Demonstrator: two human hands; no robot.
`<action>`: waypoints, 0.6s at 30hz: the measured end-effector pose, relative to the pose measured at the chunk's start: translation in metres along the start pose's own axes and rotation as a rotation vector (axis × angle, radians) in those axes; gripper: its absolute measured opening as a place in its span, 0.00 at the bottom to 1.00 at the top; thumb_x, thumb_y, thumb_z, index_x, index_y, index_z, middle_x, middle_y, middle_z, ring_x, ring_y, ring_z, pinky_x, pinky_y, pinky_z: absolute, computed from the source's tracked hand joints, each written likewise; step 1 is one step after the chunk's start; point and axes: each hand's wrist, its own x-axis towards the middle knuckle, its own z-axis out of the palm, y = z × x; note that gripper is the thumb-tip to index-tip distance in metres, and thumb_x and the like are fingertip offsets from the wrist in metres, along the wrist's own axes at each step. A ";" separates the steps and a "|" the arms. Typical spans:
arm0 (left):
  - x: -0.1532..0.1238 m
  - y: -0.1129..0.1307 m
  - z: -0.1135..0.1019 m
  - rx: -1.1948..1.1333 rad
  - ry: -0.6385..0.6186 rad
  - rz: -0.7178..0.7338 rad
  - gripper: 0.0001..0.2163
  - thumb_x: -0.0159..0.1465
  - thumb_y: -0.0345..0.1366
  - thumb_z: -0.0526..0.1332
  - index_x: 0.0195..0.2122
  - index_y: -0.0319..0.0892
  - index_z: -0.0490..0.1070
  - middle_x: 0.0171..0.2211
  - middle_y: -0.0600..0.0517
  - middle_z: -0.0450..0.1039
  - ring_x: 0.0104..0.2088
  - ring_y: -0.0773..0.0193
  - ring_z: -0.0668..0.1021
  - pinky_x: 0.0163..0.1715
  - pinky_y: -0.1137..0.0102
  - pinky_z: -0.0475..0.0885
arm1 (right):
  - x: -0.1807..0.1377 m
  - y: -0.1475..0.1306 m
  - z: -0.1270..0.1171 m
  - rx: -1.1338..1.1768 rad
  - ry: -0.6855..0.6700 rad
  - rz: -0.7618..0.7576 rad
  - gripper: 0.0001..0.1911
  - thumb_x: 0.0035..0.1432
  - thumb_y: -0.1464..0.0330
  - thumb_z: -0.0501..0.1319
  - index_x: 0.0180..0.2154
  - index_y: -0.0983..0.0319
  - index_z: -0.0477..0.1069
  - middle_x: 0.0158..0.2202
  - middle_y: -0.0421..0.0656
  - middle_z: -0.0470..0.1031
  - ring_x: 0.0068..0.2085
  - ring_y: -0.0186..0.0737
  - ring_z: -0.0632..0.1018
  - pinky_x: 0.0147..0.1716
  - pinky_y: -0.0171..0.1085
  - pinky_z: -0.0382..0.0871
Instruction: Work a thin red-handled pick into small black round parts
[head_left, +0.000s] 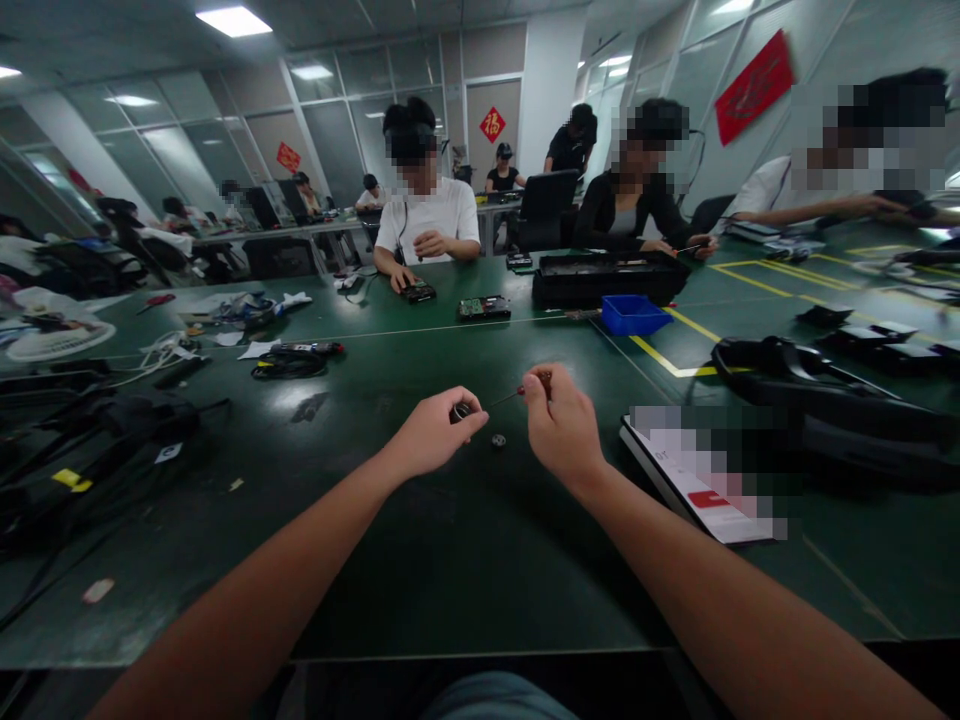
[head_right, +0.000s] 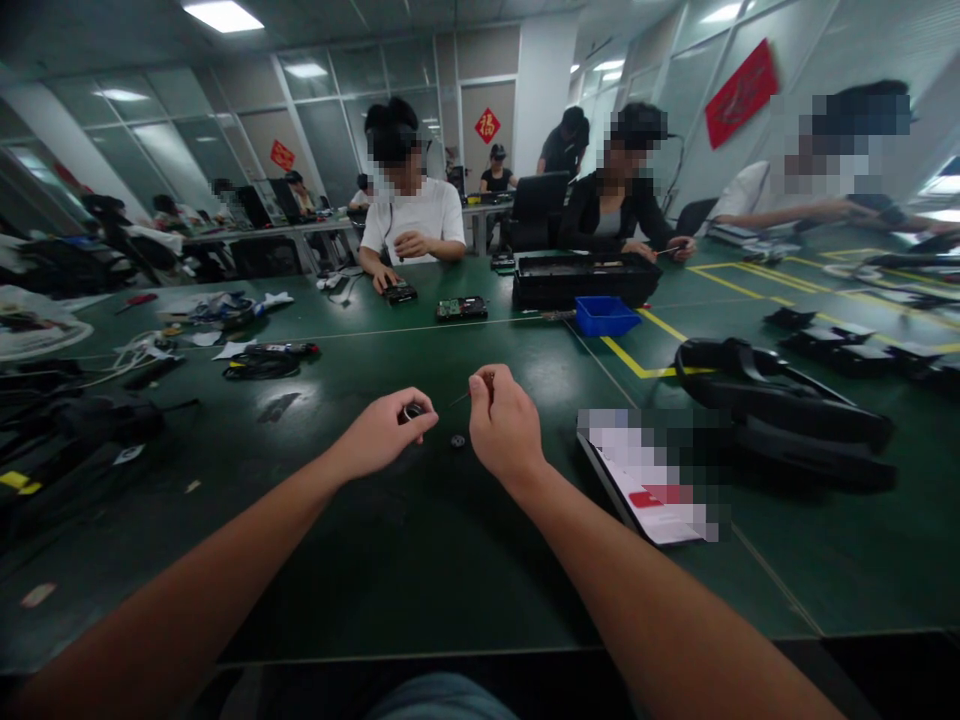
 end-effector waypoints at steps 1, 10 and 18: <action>0.001 0.002 0.003 0.091 -0.038 0.044 0.09 0.66 0.42 0.60 0.40 0.43 0.75 0.35 0.50 0.77 0.34 0.61 0.77 0.38 0.66 0.70 | 0.000 0.000 0.000 0.001 0.002 0.000 0.10 0.69 0.63 0.51 0.39 0.59 0.68 0.32 0.43 0.77 0.33 0.43 0.77 0.34 0.40 0.64; 0.020 -0.014 0.034 0.581 -0.245 0.135 0.15 0.66 0.43 0.60 0.51 0.46 0.78 0.44 0.43 0.76 0.43 0.49 0.78 0.41 0.60 0.72 | 0.001 0.001 0.000 0.001 -0.010 0.007 0.10 0.69 0.63 0.50 0.39 0.58 0.67 0.32 0.44 0.77 0.34 0.44 0.77 0.35 0.40 0.65; 0.020 -0.016 0.017 0.247 -0.167 0.051 0.09 0.64 0.39 0.61 0.41 0.44 0.79 0.37 0.46 0.79 0.34 0.57 0.79 0.37 0.64 0.71 | 0.001 0.001 0.000 0.005 -0.034 0.016 0.10 0.69 0.62 0.50 0.39 0.58 0.67 0.32 0.44 0.77 0.34 0.44 0.77 0.34 0.40 0.64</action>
